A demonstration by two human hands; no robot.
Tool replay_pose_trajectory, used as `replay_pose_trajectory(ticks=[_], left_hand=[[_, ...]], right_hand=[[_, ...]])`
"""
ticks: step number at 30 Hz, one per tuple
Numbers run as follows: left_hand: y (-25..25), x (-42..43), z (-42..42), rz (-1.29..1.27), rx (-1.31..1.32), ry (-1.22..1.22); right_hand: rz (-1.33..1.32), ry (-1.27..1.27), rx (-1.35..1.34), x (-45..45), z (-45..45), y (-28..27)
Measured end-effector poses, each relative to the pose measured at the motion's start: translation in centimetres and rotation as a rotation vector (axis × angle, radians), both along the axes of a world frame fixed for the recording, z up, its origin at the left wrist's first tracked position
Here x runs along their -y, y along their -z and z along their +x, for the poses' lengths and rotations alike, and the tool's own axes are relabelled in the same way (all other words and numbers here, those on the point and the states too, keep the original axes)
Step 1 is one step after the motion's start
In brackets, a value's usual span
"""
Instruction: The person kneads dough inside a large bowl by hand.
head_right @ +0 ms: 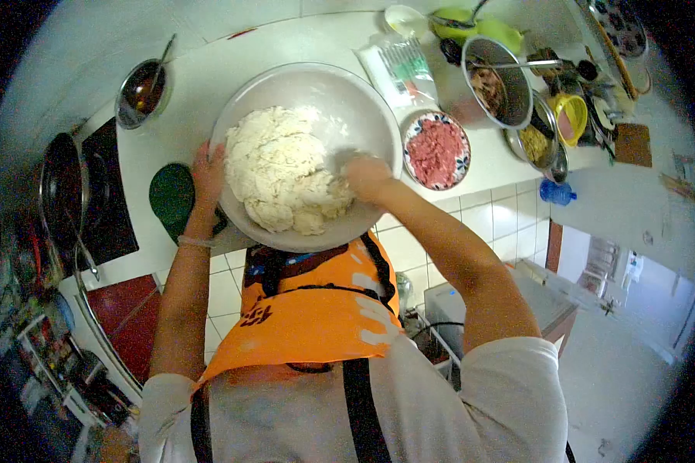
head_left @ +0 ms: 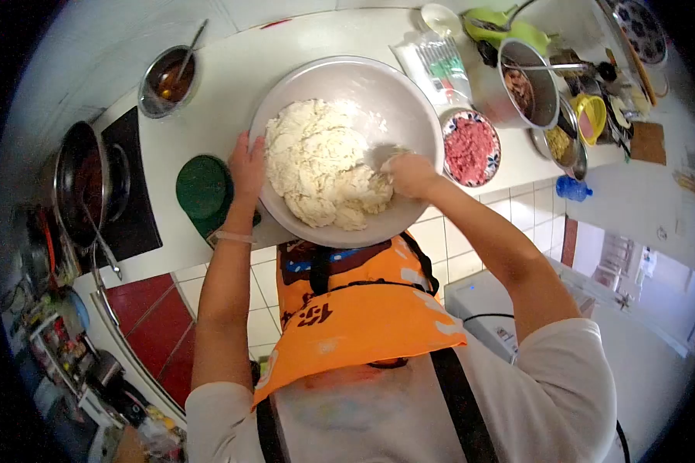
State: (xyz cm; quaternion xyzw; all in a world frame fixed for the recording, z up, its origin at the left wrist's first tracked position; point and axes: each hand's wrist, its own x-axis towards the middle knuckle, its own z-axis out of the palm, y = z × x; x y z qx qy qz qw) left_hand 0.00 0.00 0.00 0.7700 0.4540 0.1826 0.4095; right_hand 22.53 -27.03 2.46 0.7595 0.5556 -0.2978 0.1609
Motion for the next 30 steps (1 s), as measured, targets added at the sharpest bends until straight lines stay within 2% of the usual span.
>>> replay_pose_trajectory(ticks=[2,4,5,6,8,9,11,13,15,17,19,20,22,23,25,26,27,28,30], left_hand=[[1.0,0.2,0.0,0.117,-0.008,0.02],[-1.0,0.7,-0.2,0.042,0.046,0.023],[-1.7,0.5,-0.1,-0.01,0.099,0.041],[-0.8,0.2,-0.1,0.118,0.058,0.031],[-1.0,0.1,-0.2,0.132,0.078,0.014],[-1.1,0.3,-0.1,0.129,0.098,0.004],[-1.2,0.2,-0.2,0.119,0.076,-0.008],[-1.6,0.3,-0.2,0.05,0.135,0.023],[-2.4,0.5,-0.1,0.095,0.113,-0.001],[-2.0,0.4,-0.1,0.135,0.091,-0.014],[-0.2,0.1,-0.1,0.249,0.075,-0.018],[-0.4,0.2,0.0,0.249,0.078,-0.018],[-1.3,0.4,0.1,0.119,-0.074,-0.037],[-1.4,0.5,0.1,0.12,-0.072,-0.037],[-2.1,0.8,0.1,0.574,-0.21,0.015],[-2.6,1.3,0.6,0.578,-0.206,0.016],[-4.4,2.4,1.6,0.516,-0.075,0.123],[-5.5,3.9,2.5,0.447,0.049,0.228],[-5.5,6.7,5.2,0.303,-0.084,0.336]], right_hand=[[0.225,0.076,-0.093,-1.9,2.1,0.1],[0.489,0.264,-0.108,-8.0,1.1,-2.8],[0.543,0.244,-0.195,-11.1,0.7,-3.0],[0.597,0.222,-0.279,-14.4,0.4,-2.9],[0.795,0.06,-0.455,-20.4,-0.9,1.6],[0.797,0.047,-0.459,-21.8,-2.2,0.6],[0.307,0.037,-0.158,-23.0,-4.8,-2.8],[0.337,0.019,-0.161,-21.8,-6.0,-2.7],[0.373,-0.208,-0.09,-19.0,-6.6,-3.7],[0.271,-0.248,-0.069,-15.8,-7.2,-5.7],[0.431,-0.224,-0.064,-10.9,-6.3,-3.8],[0.468,-0.164,-0.087,-8.6,-5.8,-3.6],[0.506,-0.107,-0.106,-4.5,-4.7,-3.1],[0.419,-0.046,-0.078,-2.5,-4.2,-2.4],[0.332,0.016,-0.05,0.0,-3.6,-2.1],[0.503,0.097,-0.214,0.7,-3.1,-2.1],[0.675,0.176,-0.379,0.8,-2.6,-2.1],[0.721,0.367,-0.646,0.4,-2.4,-3.3],[0.763,0.361,-0.559,-0.8,-1.6,-4.0]])
